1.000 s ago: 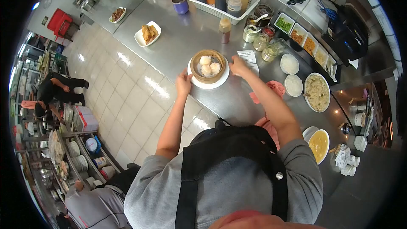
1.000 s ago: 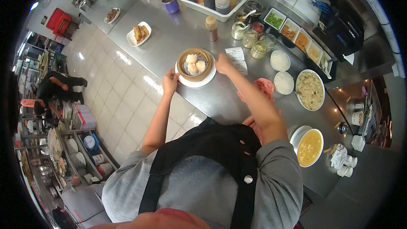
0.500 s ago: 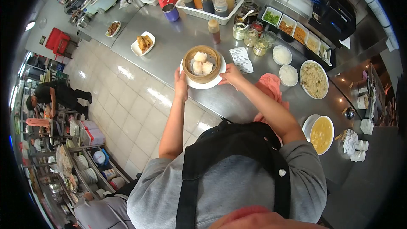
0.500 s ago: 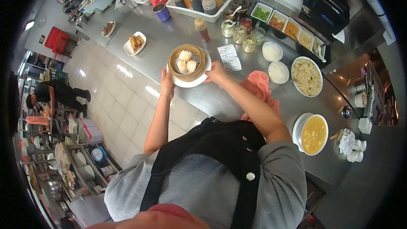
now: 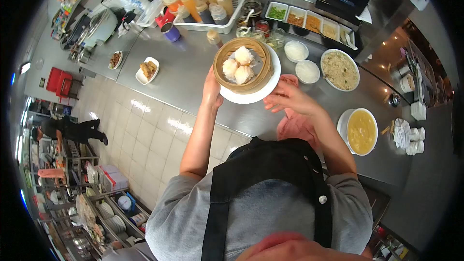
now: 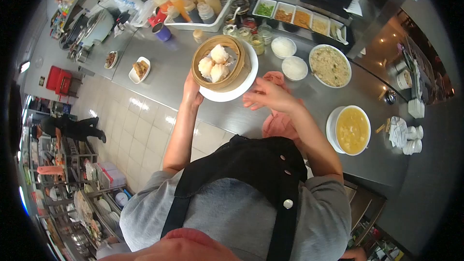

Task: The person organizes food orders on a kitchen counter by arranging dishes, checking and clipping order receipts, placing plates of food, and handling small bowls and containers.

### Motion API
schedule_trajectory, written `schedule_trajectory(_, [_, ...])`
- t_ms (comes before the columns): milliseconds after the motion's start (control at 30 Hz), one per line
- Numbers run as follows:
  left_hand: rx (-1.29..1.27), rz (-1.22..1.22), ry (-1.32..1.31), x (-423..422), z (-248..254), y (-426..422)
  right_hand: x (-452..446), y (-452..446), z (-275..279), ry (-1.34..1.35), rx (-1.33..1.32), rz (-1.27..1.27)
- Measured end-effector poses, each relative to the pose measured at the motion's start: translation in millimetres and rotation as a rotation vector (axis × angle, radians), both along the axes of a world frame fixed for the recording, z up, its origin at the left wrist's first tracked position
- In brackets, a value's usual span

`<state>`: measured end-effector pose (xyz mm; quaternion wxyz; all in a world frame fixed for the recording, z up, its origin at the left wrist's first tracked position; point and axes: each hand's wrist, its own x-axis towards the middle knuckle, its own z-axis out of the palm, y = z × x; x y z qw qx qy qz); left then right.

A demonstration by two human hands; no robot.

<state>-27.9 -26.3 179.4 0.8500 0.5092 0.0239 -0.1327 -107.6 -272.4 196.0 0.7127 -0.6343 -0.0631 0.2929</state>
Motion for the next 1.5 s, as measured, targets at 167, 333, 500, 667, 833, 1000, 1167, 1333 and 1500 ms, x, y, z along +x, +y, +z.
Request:
schedule_trajectory(167, [0.013, -0.089, 0.030, -8.9, -3.4, -48.9, -39.3, -93.4, 17.1, -0.302, -0.066, -0.069])
schedule_trajectory(333, [0.043, -0.105, -0.100, -19.8, -9.4, -123.4, -98.8, -183.0, 70.1, -0.263, -0.261, -0.403])
schedule_trajectory(500, [0.063, 0.034, -0.108, -64.5, -37.4, -154.1, -173.6, -254.6, 85.7, -0.216, -0.354, -0.622])
schedule_trajectory(667, [-0.035, -0.008, -0.113, -104.6, -40.6, -198.5, -229.9, -325.4, 77.6, -0.217, -0.423, -0.841])
schedule_trajectory(833, [-0.014, 0.012, -0.052, -136.1, -42.9, -218.6, -264.5, -413.5, -36.4, -0.106, -0.667, -0.881])
schedule_trajectory(1000, [-0.001, 0.152, -0.104, -159.4, -50.4, -235.4, -267.9, -431.1, -130.2, 0.091, -0.666, -0.805])
schedule_trajectory(1167, [-0.074, 0.173, -0.085, -175.0, -75.8, -228.6, -241.2, -439.8, -174.6, -0.127, -0.664, -0.739])
schedule_trajectory(1333, [0.032, 0.256, -0.039, -192.5, -76.5, -222.1, -198.4, -444.0, -190.7, 0.002, -0.574, -0.536])
schedule_trajectory(1500, [0.019, 0.287, -0.029, -209.6, -81.5, -215.6, -188.7, -434.5, -182.4, -0.066, -0.673, -0.460])
